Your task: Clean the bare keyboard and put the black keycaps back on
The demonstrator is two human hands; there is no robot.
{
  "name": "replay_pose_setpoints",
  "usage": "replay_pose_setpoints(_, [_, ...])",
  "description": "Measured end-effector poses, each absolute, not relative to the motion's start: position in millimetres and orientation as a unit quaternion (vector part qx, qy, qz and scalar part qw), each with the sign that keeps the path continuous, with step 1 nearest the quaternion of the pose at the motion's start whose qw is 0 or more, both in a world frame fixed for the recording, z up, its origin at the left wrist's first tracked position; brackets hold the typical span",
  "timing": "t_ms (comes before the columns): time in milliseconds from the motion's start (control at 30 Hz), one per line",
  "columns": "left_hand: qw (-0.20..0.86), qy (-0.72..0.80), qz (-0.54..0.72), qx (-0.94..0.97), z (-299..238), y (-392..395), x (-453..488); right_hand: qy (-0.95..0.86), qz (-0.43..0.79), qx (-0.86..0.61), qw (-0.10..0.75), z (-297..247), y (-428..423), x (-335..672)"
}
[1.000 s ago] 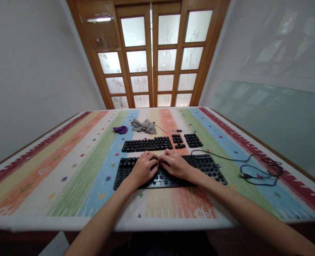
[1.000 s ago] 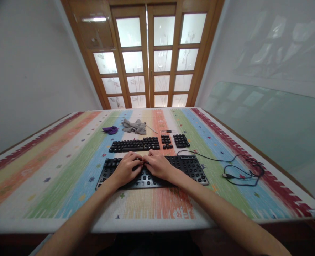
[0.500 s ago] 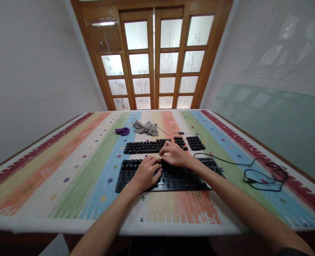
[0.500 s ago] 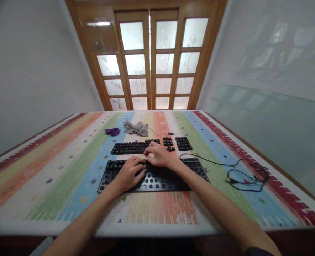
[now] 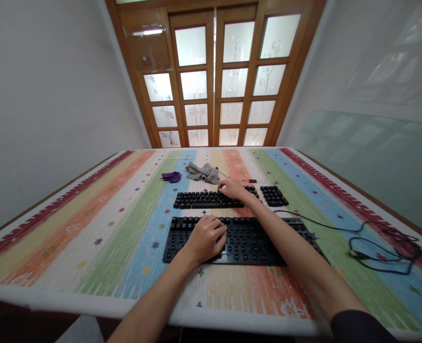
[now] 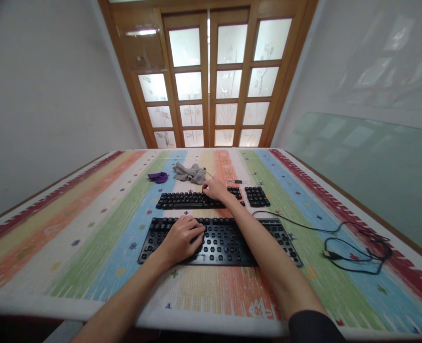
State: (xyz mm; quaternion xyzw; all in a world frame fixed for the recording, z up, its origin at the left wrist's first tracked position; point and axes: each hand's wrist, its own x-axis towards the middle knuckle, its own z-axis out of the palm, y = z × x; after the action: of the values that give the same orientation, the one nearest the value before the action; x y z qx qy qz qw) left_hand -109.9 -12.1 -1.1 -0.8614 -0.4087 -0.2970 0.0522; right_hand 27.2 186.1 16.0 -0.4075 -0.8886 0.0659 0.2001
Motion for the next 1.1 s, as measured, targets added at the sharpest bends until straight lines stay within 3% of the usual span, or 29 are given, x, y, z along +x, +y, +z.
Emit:
replay_pose_setpoints(367, [0.049, -0.412, -0.301, -0.859, -0.9, -13.0, -109.0, -0.886, 0.071, -0.39, 0.241, 26.0, 179.3, 31.3])
replay_pose_setpoints(667, [0.038, -0.412, -0.329, -0.849, -0.5, -11.5, -108.1, -0.867, 0.178, -0.303, 0.353, 32.0, 112.6, 73.8])
replay_pose_setpoints(833, [0.017, -0.422, -0.352, -0.835, -0.5, -9.8, -108.3, -0.86, 0.245, -0.288, 0.344, 25.2, 66.4, 90.1])
replay_pose_setpoints(1100, [0.003, -0.424, -0.362, -0.83, -3.8, -7.9, -108.6, -0.87, 0.24, -0.274, 0.332, 5.9, 39.5, 96.3])
